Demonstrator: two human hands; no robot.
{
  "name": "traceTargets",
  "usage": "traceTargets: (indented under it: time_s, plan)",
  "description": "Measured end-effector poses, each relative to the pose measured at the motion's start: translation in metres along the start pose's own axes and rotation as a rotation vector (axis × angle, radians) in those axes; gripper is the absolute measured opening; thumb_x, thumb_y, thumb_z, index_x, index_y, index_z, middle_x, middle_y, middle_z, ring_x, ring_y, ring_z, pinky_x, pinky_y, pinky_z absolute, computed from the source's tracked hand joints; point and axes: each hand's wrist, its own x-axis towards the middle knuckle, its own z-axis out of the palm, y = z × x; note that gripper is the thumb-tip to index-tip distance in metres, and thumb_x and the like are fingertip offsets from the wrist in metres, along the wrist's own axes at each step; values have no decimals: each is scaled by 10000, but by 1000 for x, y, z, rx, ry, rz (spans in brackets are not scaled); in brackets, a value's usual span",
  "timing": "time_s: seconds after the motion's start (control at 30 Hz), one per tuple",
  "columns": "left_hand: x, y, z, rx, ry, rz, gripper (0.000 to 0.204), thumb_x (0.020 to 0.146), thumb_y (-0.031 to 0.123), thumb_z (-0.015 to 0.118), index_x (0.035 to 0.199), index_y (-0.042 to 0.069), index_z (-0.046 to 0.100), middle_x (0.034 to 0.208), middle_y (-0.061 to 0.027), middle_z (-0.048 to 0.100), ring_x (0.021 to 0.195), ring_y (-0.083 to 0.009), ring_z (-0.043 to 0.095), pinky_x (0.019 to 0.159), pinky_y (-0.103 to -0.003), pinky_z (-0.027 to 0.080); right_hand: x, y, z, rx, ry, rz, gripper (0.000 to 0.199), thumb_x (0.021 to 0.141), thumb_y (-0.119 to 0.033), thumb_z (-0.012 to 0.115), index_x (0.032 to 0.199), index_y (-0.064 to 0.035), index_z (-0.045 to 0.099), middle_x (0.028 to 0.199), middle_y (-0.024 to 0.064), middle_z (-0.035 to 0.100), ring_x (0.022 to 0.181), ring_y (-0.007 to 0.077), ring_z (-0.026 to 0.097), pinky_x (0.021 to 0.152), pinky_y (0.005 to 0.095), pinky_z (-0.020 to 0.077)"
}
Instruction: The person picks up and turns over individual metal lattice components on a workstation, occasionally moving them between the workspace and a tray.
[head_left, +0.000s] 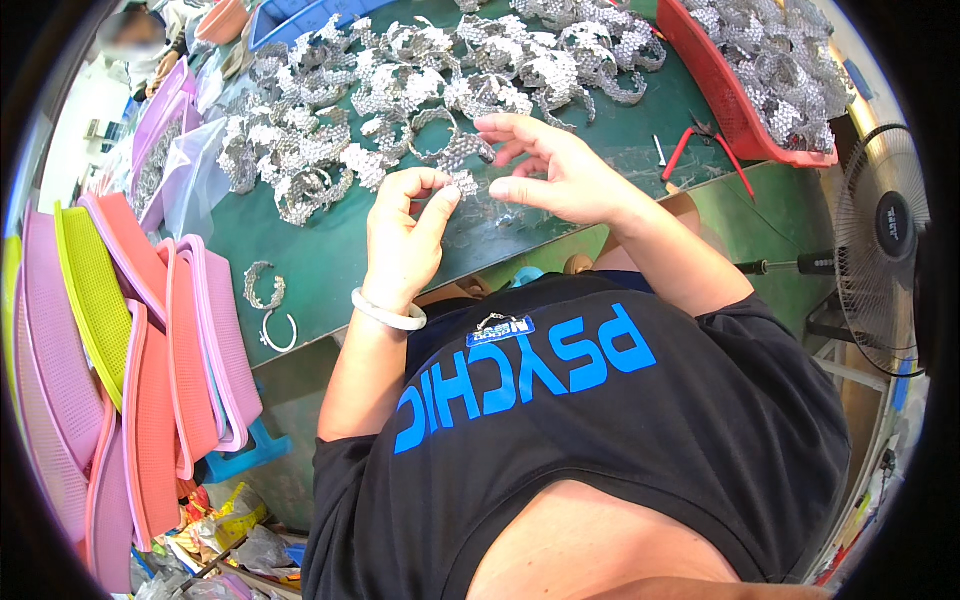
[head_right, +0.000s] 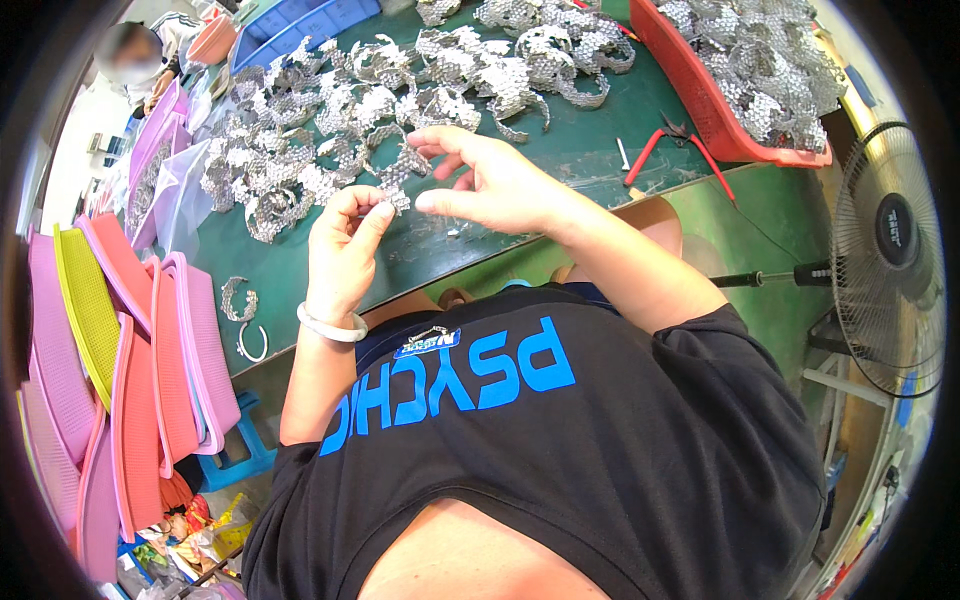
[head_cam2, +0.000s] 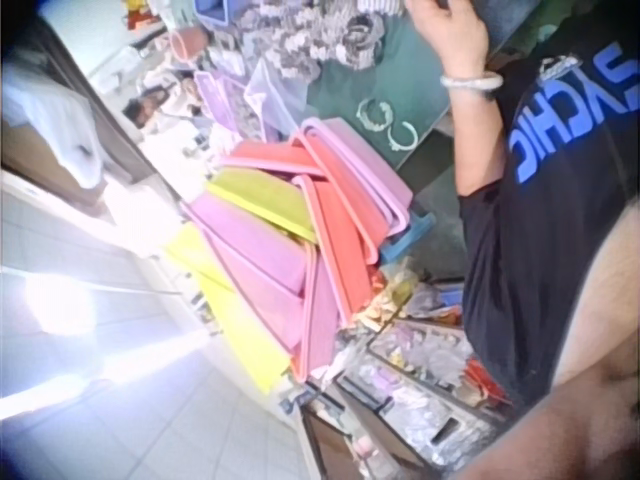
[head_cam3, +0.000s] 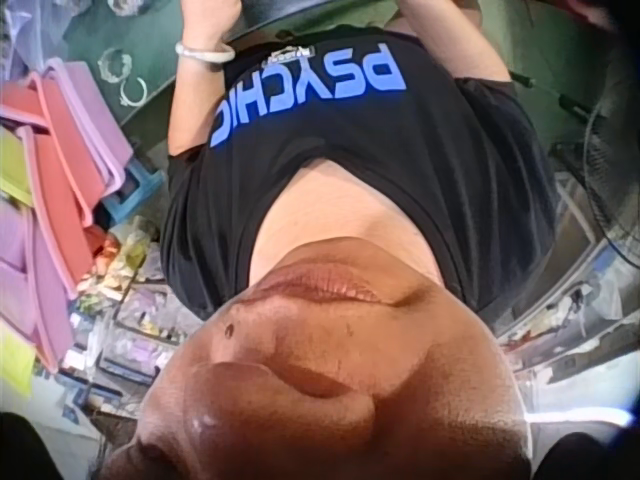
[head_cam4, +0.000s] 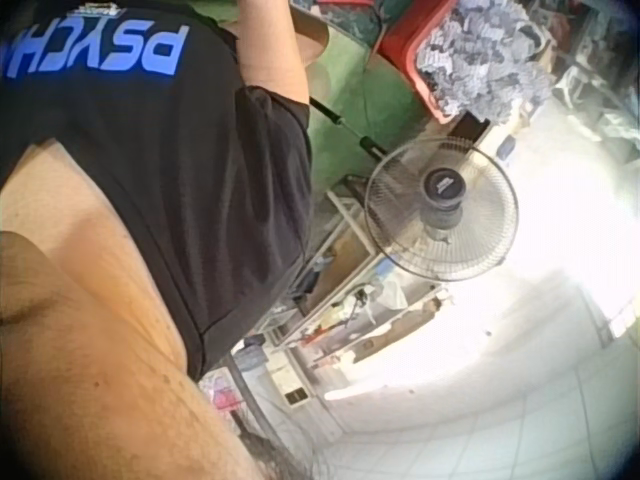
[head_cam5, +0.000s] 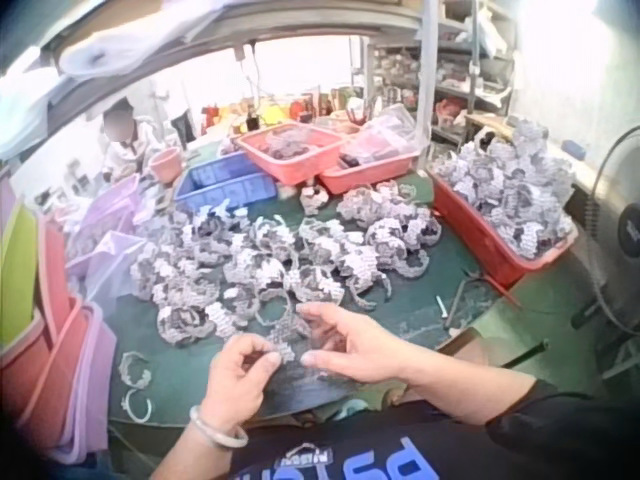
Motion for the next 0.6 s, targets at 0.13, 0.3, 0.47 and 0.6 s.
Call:
traceTargets:
  time_s: [0.13, 0.3, 0.47, 0.6]
  plan:
    - [6, 8, 3, 168, 10, 140, 120, 827, 46, 588, 943, 20, 567, 830, -6, 571, 750, -63, 510, 705, -198, 418, 2, 2, 5, 96, 70, -26, 661, 717, -54, 696, 1294, -52, 373, 1205, 85, 443, 978, 132, 474, 825, 267, 443]
    - [5, 22, 9, 173, 32, 195, 303, 811, 42, 602, 1103, 14, 524, 888, -19, 535, 801, -75, 492, 729, -204, 413, 5, 7, 8, 251, 139, 5, 612, 731, -28, 678, 1269, -48, 387, 1069, 66, 463, 979, 120, 480, 835, 257, 442]
    - [3, 26, 13, -70, 49, 55, 562, 786, 10, 607, 1285, 2, 349, 960, -34, 478, 860, -95, 464, 779, -210, 401, 3, 2, 6, 493, 201, 49, 617, 723, -47, 695, 1254, -16, 383, 1026, 77, 464, 927, 120, 497, 806, 251, 455]
    - [2, 28, 16, -269, 45, -70, 523, 810, 61, 593, 1281, -14, 377, 1036, -56, 494, 941, -107, 462, 827, -241, 386, 2, -3, 4, 633, 204, 74, 609, 731, -35, 686, 1251, 1, 371, 1013, 85, 488, 903, 120, 515, 800, 250, 459]
